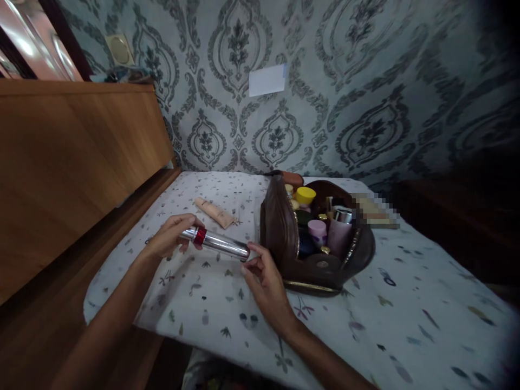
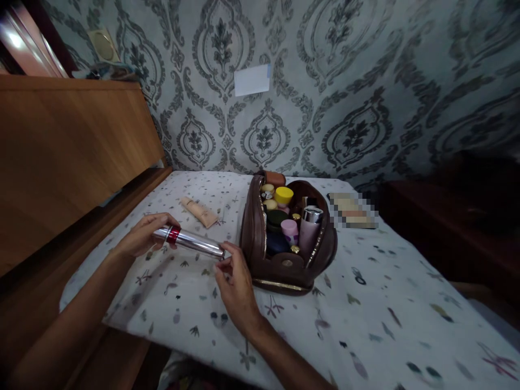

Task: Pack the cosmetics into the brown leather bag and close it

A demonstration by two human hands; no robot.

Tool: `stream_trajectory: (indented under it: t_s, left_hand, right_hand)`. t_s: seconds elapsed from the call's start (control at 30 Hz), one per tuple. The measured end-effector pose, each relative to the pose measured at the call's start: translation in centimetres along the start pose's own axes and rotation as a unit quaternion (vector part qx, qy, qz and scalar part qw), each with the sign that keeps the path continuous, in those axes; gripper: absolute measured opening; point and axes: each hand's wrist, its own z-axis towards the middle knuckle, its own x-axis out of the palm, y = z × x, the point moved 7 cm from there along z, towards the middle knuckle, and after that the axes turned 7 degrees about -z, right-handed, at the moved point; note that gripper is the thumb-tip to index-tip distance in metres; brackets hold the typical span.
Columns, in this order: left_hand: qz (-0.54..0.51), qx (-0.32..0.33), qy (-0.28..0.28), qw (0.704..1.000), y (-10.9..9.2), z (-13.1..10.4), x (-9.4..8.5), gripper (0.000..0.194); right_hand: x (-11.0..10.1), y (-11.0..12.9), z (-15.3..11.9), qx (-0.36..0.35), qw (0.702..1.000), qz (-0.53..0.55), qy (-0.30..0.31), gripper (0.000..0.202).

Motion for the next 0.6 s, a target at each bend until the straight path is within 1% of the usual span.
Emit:
stream_trajectory:
  t_s: [0.1,0.23,0.4,0.5,0.6]
  left_hand:
    - [-0.022,-0.003,-0.046,0.999,0.4,1.1,-0.1,0.056]
    - [-0.023,-0.042,-0.053,0.997,1.4,2.1,0.3,0.060]
    - [-0.028,-0.047,-0.061,0.997,1.7,2.4,0.5,0.063]
    - [-0.036,-0.027,-0.055,0.997,1.4,2.2,0.8,0.060]
    - [-0.038,-0.002,-0.017,0.999,0.9,1.8,1.6,0.058]
  right_hand:
    - [-0.1,-0.1,-0.2,-0.005,0.999,-0.045,0.002,0.039]
    - [0.3,-0.9,-0.5,0.028,0.998,-0.042,0.038,0.038]
    - [0.7,-1.1,-0.6,0.062,0.995,-0.023,0.075,0.036]
    - [1.0,-1.1,-0.7,0.086,0.992,-0.006,0.093,0.034]
    - [1.4,-1.0,-0.9,0.117,0.986,0.043,0.109,0.031]
